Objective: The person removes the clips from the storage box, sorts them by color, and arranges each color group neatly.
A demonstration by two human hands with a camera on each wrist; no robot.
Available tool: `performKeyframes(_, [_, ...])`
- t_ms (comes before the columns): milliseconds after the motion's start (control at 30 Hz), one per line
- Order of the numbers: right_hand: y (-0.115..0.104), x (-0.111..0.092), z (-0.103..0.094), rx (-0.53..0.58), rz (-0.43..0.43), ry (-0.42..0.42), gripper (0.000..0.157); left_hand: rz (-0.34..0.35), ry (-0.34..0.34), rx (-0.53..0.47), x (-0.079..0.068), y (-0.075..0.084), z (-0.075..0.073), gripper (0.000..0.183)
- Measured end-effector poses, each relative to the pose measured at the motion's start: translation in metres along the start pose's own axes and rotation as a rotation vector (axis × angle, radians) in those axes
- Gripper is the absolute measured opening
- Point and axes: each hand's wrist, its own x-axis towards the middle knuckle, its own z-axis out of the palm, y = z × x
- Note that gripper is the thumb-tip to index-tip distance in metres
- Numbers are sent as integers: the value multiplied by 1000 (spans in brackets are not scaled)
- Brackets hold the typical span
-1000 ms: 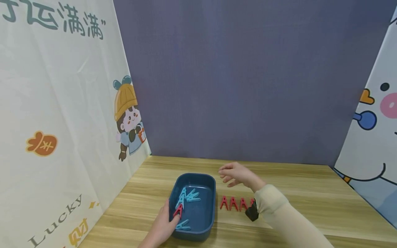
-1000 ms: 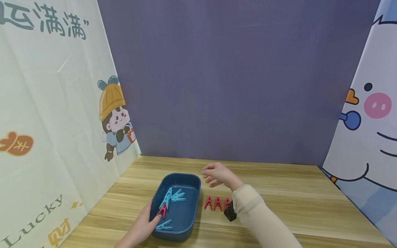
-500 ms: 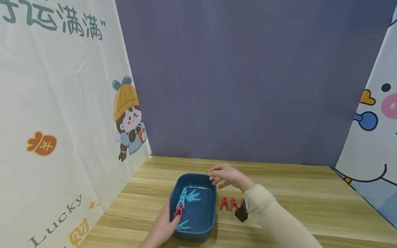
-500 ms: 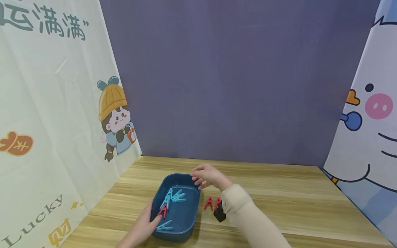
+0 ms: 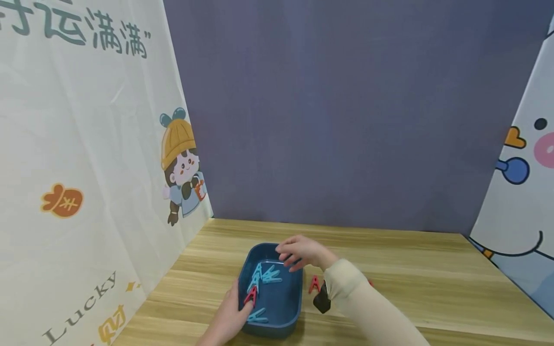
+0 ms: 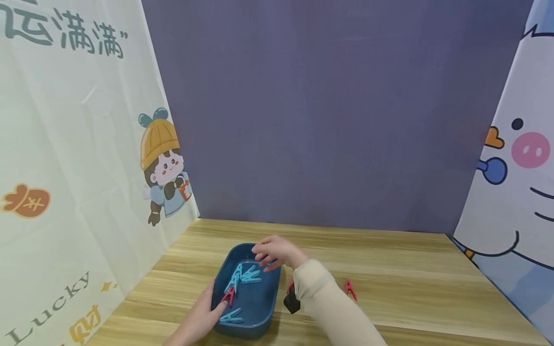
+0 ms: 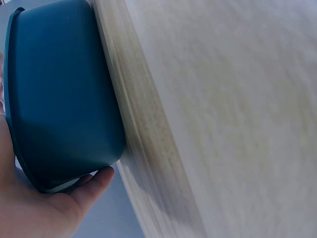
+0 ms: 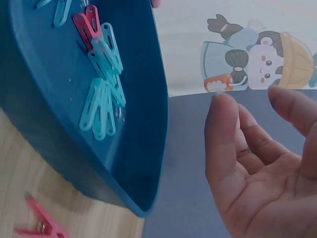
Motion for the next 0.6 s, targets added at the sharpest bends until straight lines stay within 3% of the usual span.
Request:
performKeyframes(367, [4, 19, 25, -38, 3, 12, 28, 52, 8, -21, -3, -1, -4, 74])
performKeyframes(600, [12, 24, 46, -46, 53, -33, 27, 41, -12, -28, -1, -5, -4, 74])
